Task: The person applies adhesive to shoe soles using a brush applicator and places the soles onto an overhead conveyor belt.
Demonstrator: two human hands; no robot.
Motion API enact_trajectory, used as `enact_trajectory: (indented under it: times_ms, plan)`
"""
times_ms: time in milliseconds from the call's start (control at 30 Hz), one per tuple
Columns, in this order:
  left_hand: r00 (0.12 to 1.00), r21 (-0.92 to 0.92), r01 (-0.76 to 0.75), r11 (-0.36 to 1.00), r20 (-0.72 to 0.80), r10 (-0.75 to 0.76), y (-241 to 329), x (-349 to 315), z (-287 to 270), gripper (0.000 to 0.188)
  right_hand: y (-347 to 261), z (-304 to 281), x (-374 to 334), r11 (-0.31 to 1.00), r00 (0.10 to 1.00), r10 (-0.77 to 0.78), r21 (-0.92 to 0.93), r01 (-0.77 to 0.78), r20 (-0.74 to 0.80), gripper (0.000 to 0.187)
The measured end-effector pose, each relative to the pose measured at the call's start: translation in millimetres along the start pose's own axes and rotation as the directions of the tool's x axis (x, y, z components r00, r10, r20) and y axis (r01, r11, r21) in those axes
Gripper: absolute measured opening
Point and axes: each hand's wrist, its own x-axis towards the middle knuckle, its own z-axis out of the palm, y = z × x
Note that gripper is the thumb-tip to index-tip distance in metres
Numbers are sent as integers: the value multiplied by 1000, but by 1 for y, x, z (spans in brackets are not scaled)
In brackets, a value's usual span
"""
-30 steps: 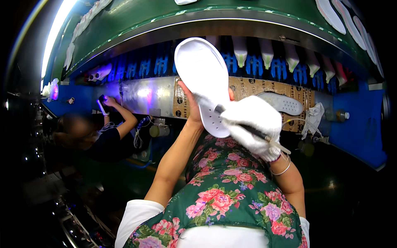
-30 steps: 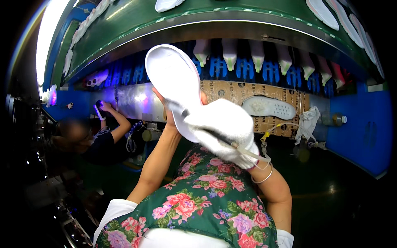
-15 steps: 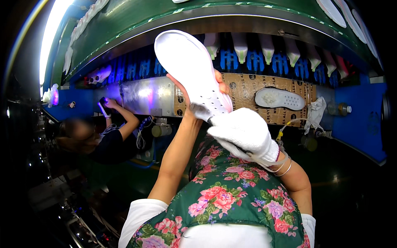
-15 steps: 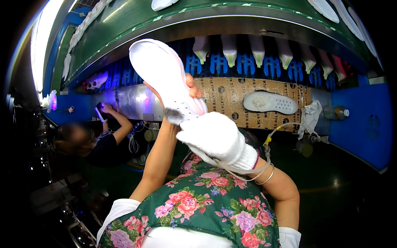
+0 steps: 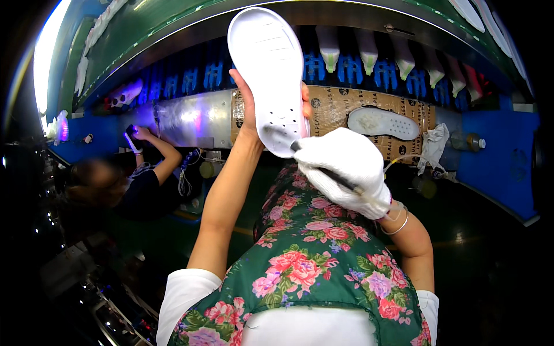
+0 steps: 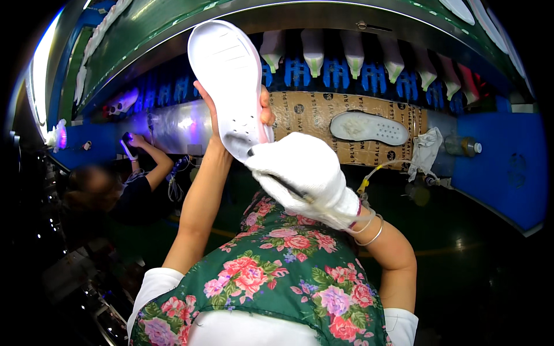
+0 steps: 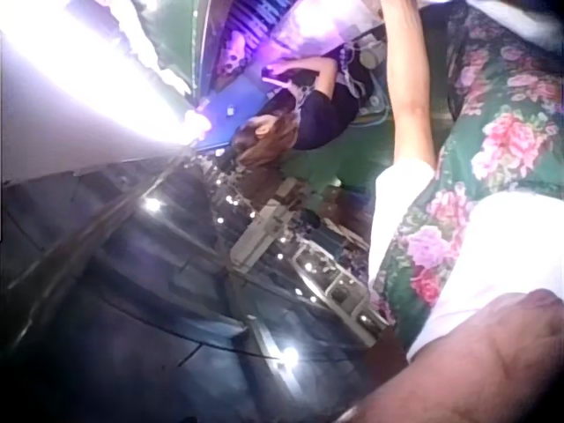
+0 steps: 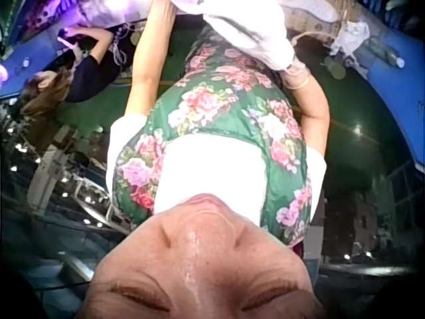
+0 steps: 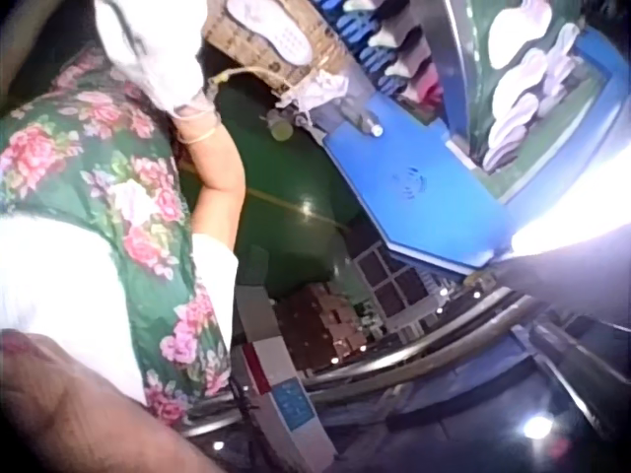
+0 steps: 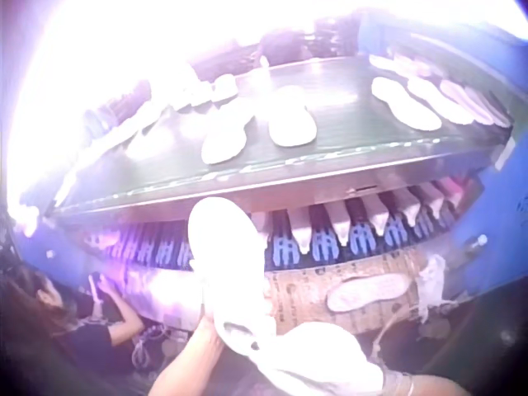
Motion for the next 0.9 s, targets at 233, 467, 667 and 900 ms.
enact_trajectory:
  times_ms: [233, 467, 667, 900]
  plan:
    - [987, 102, 136, 985, 69, -144, 6, 5, -10, 116, -8, 11, -9, 999, 989, -17, 44, 10, 147, 29]
    - [922, 384, 374, 844, -61, -381, 4, 6, -2, 90, -6, 4, -10, 970, 972, -152, -164, 182, 178, 27]
    - [839, 581, 543, 607, -341, -424, 5, 15, -1, 82, -3, 5, -6, 996, 966, -61, 76, 43, 251, 28]
    - [733, 807, 587, 73, -491, -470, 14, 24, 29, 104, -3, 8, -9, 998, 965, -44, -37, 55, 258, 26]
